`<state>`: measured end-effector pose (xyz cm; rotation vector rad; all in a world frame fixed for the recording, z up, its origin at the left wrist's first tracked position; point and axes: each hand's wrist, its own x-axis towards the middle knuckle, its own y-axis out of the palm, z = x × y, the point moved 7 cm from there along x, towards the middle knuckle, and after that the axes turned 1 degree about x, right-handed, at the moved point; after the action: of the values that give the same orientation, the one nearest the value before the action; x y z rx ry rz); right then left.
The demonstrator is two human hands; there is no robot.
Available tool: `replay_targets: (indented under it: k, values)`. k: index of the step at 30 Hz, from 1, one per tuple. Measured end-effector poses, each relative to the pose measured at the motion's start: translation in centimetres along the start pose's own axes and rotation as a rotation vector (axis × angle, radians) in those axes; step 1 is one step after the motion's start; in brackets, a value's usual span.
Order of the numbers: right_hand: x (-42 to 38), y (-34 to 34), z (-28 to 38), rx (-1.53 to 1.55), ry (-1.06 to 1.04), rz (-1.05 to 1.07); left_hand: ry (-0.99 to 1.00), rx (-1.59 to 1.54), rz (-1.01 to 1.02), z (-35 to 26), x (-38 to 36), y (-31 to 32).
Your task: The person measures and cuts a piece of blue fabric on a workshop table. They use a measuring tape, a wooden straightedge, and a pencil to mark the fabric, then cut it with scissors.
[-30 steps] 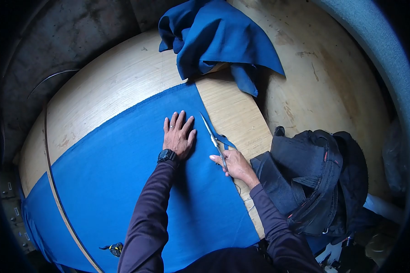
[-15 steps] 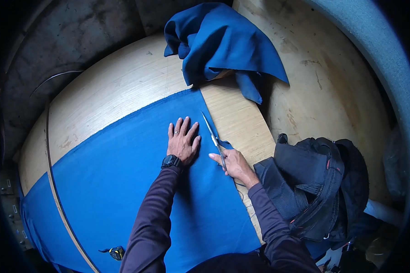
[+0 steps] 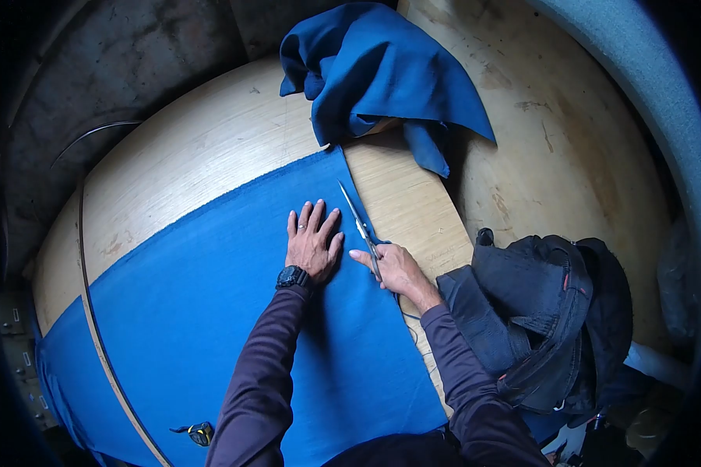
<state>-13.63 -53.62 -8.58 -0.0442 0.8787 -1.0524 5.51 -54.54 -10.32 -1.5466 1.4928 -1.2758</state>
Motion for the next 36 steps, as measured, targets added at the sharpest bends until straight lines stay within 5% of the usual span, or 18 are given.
replay_targets:
  k: [36]
  values:
    - [3.8,-0.8,3.2,-0.032,-0.053,-0.014,-0.003,-0.01,0.02,0.1,0.0,0.0]
